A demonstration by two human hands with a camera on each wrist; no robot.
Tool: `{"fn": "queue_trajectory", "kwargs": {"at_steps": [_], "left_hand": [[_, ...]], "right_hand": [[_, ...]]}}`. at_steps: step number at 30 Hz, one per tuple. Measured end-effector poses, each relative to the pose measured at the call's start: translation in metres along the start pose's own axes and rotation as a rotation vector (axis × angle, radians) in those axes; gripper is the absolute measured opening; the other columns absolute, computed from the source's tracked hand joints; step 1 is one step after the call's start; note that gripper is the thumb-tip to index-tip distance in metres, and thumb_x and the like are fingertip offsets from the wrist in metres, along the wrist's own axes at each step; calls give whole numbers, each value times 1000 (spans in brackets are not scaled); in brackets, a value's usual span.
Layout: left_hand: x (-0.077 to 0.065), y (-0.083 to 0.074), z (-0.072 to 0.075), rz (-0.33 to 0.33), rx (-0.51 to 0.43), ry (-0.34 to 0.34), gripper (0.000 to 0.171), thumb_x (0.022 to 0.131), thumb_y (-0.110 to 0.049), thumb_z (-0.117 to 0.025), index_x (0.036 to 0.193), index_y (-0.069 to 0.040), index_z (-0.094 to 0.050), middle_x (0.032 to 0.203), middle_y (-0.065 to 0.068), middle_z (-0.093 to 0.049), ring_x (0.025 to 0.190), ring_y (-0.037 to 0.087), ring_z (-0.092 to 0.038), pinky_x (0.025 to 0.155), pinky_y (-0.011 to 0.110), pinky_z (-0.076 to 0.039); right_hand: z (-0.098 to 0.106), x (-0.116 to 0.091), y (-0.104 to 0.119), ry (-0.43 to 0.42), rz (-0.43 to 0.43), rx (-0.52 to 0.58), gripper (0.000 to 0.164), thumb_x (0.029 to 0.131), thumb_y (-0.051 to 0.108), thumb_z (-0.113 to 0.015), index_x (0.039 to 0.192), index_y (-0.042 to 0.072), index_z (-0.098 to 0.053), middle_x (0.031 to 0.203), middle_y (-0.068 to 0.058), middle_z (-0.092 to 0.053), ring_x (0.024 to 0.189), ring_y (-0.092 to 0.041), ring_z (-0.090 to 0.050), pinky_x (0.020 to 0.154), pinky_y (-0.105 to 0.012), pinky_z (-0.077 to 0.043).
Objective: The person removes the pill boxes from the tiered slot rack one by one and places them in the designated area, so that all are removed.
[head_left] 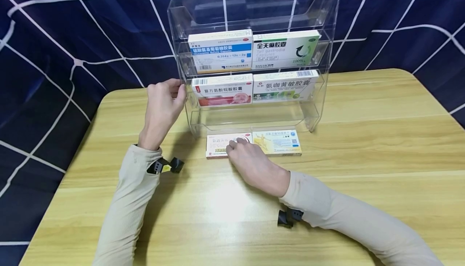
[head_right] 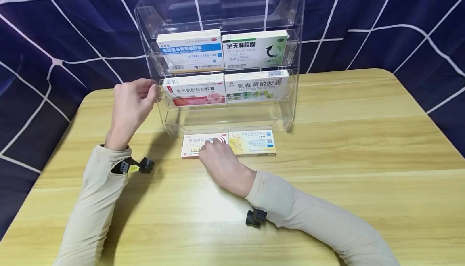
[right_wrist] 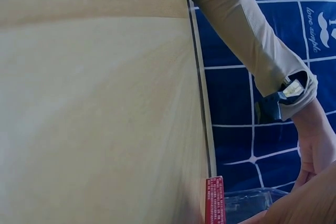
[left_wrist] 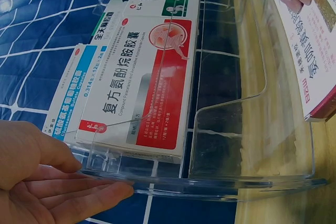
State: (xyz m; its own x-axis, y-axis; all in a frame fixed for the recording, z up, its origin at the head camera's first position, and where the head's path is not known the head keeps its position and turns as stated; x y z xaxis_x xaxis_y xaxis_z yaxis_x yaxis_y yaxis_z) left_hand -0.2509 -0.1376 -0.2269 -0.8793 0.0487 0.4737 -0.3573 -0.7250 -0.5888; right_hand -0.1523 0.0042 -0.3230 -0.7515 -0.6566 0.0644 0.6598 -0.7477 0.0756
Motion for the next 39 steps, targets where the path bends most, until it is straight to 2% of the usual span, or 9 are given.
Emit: {"fn": "queue_trajectory", "kwargs": {"at_steps": [34, 39], "left_hand": [[1, -2, 0, -13, 8, -4, 23, 91, -2, -52, 97, 11, -70, 88, 23, -71, 77, 31, -72, 72, 42, -58], [0, -1, -1, 3, 20, 5, 25, 92, -5, -51, 98, 11, -70, 90, 22, -72, 79, 29, -72, 73, 40, -58]], "right_hand": [[3, -2, -1, -18, -3, -28, 18, 74, -15, -64, 89, -4, -65, 82, -13, -61, 75, -27, -59, 59, -34, -57], [2, -2, 0, -15, -3, -32, 18, 74, -14, -64, 89, -4, -65, 82, -12, -61, 75, -27, -59, 58, -34, -57]]}}
Point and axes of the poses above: each hand's wrist, its own x-axis towards the middle knuckle, its own z-axis out of the back of the hand, y = z × x, the point moved 9 cm from there along x, towards the middle knuckle
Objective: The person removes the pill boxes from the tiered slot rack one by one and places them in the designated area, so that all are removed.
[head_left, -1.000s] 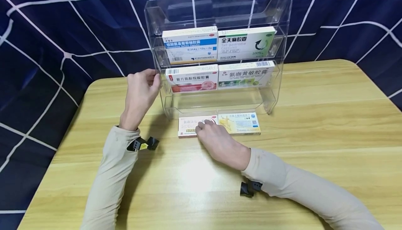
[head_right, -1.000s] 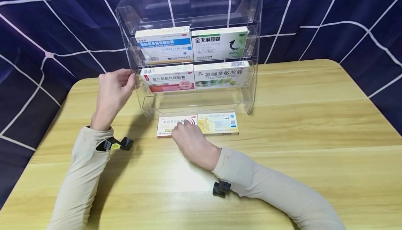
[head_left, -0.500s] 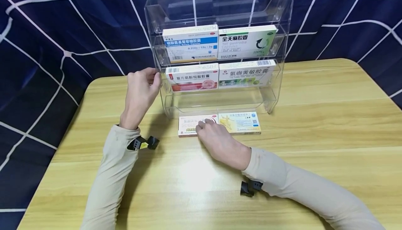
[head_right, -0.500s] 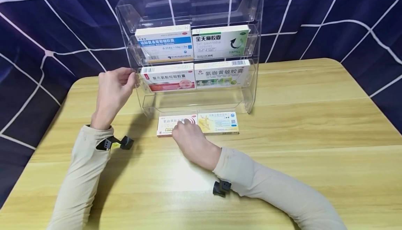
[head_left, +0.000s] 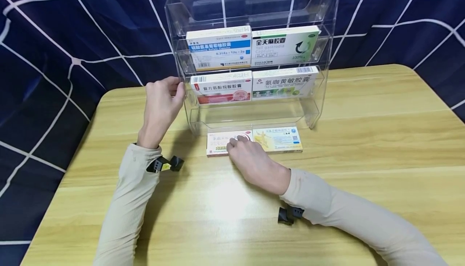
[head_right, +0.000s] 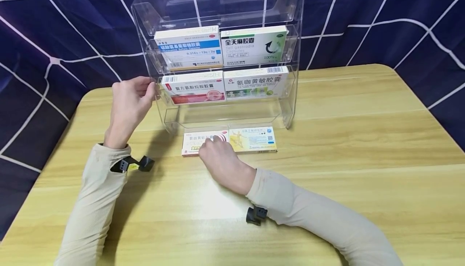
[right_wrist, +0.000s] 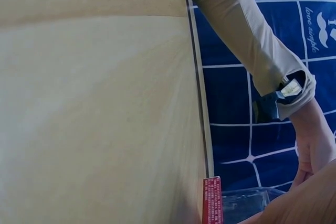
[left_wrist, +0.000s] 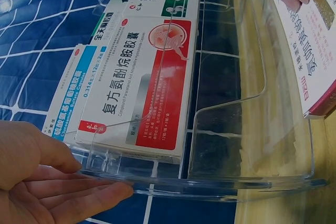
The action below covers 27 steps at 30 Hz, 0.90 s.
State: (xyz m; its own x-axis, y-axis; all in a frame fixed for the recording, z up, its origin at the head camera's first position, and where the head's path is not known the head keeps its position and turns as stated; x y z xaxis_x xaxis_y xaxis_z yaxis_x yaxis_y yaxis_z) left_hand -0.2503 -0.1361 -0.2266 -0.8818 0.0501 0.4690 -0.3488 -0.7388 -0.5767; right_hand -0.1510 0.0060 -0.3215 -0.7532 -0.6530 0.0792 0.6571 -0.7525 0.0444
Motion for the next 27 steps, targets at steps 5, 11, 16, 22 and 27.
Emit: {"fn": "queue_trajectory", "kwargs": {"at_steps": [5, 11, 16, 22, 27], "left_hand": [[0, 0, 0, -1, -7, 1, 24, 92, -3, -52, 98, 11, -70, 90, 23, -71, 79, 31, -72, 73, 41, -58], [0, 0, 0, 6, -14, -1, 24, 92, -2, -52, 99, 11, -70, 89, 23, -71, 79, 32, -72, 72, 42, -58], [0, 0, 0, 9, -15, 1, 24, 92, -2, -52, 99, 12, -70, 89, 23, -71, 79, 31, -72, 72, 41, -58], [2, -1, 0, -8, -18, -7, 23, 91, -1, -52, 98, 12, -70, 87, 23, -71, 77, 32, -72, 70, 42, -57], [2, 0, 1, -2, -17, -5, 24, 92, -3, -53, 98, 12, -70, 86, 23, -71, 77, 30, -72, 70, 41, -58]], "right_hand": [[0, 0, 0, 4, -4, 6, 18, 75, -14, -63, 89, -4, -65, 82, -12, -61, 74, -27, -59, 58, -33, -57], [2, 0, -3, 11, -4, 45, 20, 76, -15, -63, 92, -4, -67, 82, -11, -63, 72, -25, -60, 56, -34, -57], [30, 2, -18, -78, -16, 119, 25, 77, -16, -59, 94, -2, -69, 76, -9, -66, 64, -22, -64, 52, -28, -55], [81, -3, -59, -254, -114, 237, 19, 81, -15, -57, 85, 0, -67, 63, -6, -59, 53, -17, -54, 46, -22, -45], [114, -12, -90, -423, -158, 197, 24, 80, -12, -65, 101, -3, -70, 94, -20, -71, 81, -32, -69, 70, -36, -58]]}}
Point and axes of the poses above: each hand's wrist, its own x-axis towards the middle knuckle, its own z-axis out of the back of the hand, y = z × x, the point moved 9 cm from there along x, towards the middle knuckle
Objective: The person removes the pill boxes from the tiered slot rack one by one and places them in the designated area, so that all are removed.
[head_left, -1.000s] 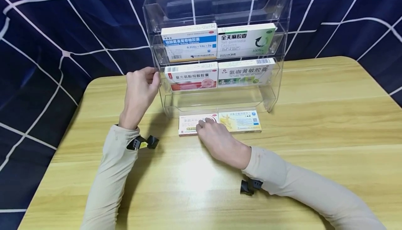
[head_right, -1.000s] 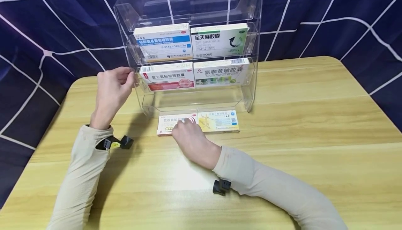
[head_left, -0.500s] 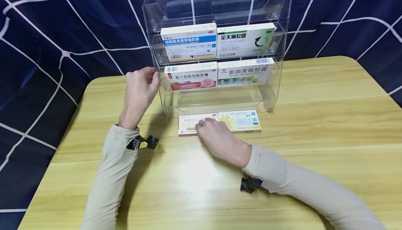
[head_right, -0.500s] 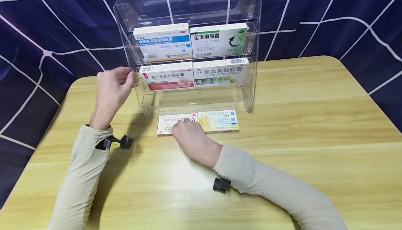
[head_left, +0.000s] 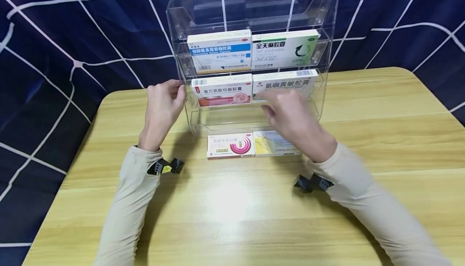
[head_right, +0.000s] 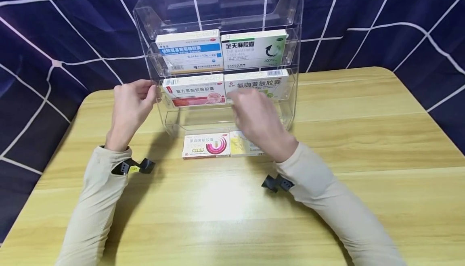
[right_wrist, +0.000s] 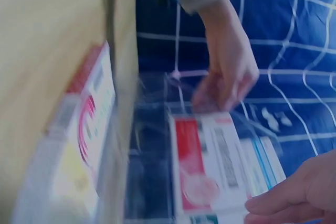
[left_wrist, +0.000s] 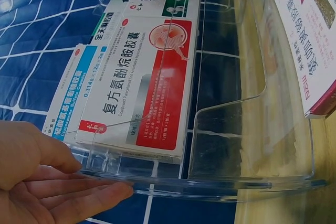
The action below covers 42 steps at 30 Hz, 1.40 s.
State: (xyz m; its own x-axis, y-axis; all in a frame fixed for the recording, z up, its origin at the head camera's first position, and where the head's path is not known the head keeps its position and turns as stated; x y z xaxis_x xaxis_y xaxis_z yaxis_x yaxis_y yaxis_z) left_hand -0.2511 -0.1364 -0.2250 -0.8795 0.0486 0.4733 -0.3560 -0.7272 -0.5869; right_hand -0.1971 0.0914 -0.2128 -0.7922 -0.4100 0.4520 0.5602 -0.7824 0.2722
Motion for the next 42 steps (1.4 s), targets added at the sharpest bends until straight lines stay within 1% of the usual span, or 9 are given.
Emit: {"fn": "queue_trajectory", "kwargs": {"at_steps": [1, 2, 6, 9, 14, 17, 25, 37, 42], "left_hand": [[0, 0, 0, 0, 0, 1, 24, 92, -3, -52, 98, 12, -70, 86, 23, -71, 77, 30, -72, 70, 41, -58], [0, 0, 0, 1, 0, 1, 24, 92, -3, -52, 98, 12, -70, 86, 22, -71, 76, 30, -72, 70, 40, -58], [0, 0, 0, -5, 1, 1, 23, 92, -3, -53, 97, 12, -69, 84, 22, -71, 76, 30, -72, 70, 41, -58], [0, -1, 0, -5, 0, -1, 23, 91, -2, -53, 97, 13, -69, 84, 23, -71, 76, 31, -72, 70, 42, -58], [-1, 1, 0, 5, -13, 2, 23, 91, -1, -52, 98, 12, -70, 87, 23, -71, 77, 31, -72, 71, 42, -58], [-2, 2, -1, 12, -20, 5, 23, 92, -1, -52, 99, 12, -70, 88, 23, -71, 78, 31, -72, 72, 42, -58], [-2, 0, 0, 0, -20, 0, 23, 91, -1, -52, 98, 12, -70, 87, 23, -71, 78, 32, -72, 71, 42, -58], [-2, 1, 0, 16, -17, 4, 23, 92, -2, -52, 99, 12, -69, 88, 23, -71, 79, 31, -72, 72, 41, -58], [-2, 2, -1, 13, -19, 3, 23, 91, 0, -52, 99, 12, -69, 86, 23, -71, 79, 32, -72, 72, 42, -58]], "right_hand": [[7, 1, -5, -34, -3, -9, 27, 80, -11, -67, 105, -3, -70, 100, -20, -71, 86, -33, -70, 74, -38, -58], [13, 2, -10, -63, -11, -19, 27, 79, -10, -68, 105, -3, -70, 103, -21, -70, 90, -35, -69, 79, -41, -57], [39, 3, -29, -184, -41, -59, 22, 79, -9, -69, 101, -3, -71, 100, -20, -71, 89, -37, -68, 81, -45, -55], [50, 3, -41, -215, -69, -81, 23, 79, -8, -71, 102, -5, -71, 102, -21, -70, 91, -40, -65, 84, -48, -53], [53, 4, -58, -163, -120, -91, 29, 79, -7, -72, 107, -7, -69, 106, -24, -68, 98, -44, -63, 88, -51, -50], [51, 4, -65, -128, -141, -81, 32, 78, -8, -71, 109, -7, -68, 108, -25, -67, 97, -45, -63, 87, -53, -50], [50, 4, -74, -111, -118, -85, 27, 77, -12, -67, 104, -9, -68, 100, -27, -68, 88, -43, -66, 78, -53, -53], [45, 6, -83, -46, -137, -52, 26, 79, -11, -65, 105, -10, -68, 101, -29, -67, 90, -44, -66, 77, -53, -53], [45, 6, -85, -38, -137, -51, 22, 79, -10, -66, 101, -8, -69, 97, -27, -69, 87, -42, -66, 75, -53, -53]]}}
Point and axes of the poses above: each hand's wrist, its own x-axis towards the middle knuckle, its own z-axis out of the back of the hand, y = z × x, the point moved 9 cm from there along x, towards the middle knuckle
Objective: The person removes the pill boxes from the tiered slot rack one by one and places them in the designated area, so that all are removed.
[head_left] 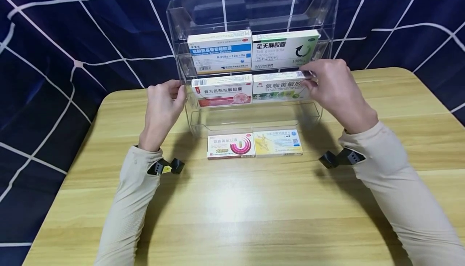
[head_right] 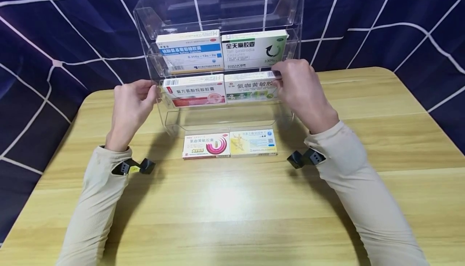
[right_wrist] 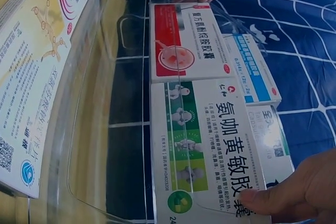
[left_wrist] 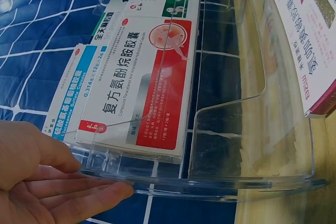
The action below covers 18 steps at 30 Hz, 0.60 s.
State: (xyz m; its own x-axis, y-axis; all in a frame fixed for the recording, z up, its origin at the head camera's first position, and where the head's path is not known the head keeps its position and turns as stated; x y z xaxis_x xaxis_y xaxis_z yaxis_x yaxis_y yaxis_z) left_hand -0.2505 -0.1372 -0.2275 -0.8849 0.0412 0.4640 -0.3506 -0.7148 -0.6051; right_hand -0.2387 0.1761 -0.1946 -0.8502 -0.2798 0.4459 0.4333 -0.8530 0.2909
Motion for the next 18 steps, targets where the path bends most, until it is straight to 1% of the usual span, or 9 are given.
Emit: {"fn": "queue_trajectory", "kwargs": {"at_steps": [11, 18], "left_hand": [[1, -3, 0, -10, 12, 0, 23, 91, -1, -52, 97, 12, -70, 83, 22, -71, 77, 31, -72, 70, 42, -57], [1, -3, 1, -11, 12, -3, 23, 91, -1, -52, 97, 12, -70, 82, 22, -71, 76, 31, -72, 70, 42, -57]], "right_hand": [[10, -2, 1, -43, 11, -16, 20, 77, -11, -67, 97, -8, -70, 93, -24, -70, 81, -38, -67, 73, -50, -53], [12, -4, 2, -50, 14, -12, 21, 78, -11, -68, 98, -7, -70, 95, -24, -70, 83, -39, -67, 74, -51, -53]]}}
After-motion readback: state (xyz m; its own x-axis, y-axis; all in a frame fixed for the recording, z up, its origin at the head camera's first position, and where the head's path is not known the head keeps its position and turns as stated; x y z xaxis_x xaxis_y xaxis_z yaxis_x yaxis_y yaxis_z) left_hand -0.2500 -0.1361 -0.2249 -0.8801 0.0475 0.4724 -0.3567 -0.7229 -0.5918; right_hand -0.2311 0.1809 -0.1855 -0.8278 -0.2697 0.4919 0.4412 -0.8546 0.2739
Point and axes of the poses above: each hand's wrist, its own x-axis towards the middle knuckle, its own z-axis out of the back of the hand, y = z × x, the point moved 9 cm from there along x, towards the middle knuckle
